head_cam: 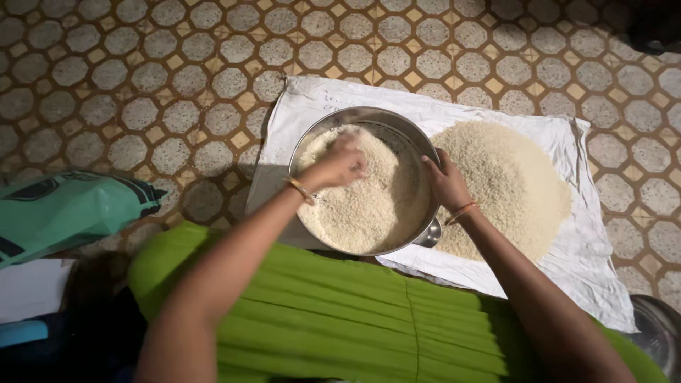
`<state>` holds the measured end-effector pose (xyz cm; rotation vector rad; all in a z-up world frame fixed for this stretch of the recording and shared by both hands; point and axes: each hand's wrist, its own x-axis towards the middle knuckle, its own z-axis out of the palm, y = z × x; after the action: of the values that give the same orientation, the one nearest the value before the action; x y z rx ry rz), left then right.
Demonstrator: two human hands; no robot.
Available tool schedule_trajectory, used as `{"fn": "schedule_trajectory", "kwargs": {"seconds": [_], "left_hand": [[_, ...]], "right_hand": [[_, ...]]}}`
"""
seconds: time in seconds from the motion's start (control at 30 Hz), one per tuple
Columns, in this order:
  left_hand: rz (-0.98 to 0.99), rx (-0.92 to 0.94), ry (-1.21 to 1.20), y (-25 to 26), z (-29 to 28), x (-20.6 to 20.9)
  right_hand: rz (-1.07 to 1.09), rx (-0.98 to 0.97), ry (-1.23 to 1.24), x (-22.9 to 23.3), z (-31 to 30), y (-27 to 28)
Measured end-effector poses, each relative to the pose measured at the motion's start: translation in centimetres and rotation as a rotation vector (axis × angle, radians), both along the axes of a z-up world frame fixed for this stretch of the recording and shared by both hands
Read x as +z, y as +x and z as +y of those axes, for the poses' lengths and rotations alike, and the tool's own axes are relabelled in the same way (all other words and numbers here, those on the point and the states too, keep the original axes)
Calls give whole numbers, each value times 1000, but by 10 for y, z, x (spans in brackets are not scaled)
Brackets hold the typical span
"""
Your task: The person sits on the floor and sifts grains using a metal sieve over a cloth. They repeatedly scoop grains from a pile, place them in the sieve, and shake the sieve to separate finer particles, which fall onto the cloth below.
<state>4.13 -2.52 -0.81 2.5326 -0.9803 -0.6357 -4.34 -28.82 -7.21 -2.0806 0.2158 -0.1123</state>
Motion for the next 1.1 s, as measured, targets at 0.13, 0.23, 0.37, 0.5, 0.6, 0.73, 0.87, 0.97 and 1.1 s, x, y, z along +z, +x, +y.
{"fn": "schedule_trajectory", "kwargs": {"seconds": [0.13, 0.23, 0.37, 0.5, 0.6, 0.73, 0.87, 0.97, 1.1], "left_hand": [[307, -225, -60, -32, -22, -9], [83, -569, -213, -54, -21, 5], [257, 2, -15, -46, 9, 46], [-171, 139, 119, -10, 33, 28], [-292, -9, 104, -9, 31, -31], [230, -434, 69, -22, 19, -46], [59, -140, 282, -27, 13, 0], [51, 5, 260, -24, 20, 22], [277, -135, 90, -14, 31, 39]], "right_hand": [[39, -12, 14, 0, 0, 1], [14, -4, 23, -1, -1, 2], [43, -23, -27, -5, -1, 1], [-28, -14, -14, -11, -3, 3], [11, -11, 50, -11, -3, 2], [48, -22, 23, -4, -1, 2], [50, -21, 76, -5, -1, 1], [8, -5, 75, -10, -2, 3], [35, 0, 115, -11, -3, 3]]}}
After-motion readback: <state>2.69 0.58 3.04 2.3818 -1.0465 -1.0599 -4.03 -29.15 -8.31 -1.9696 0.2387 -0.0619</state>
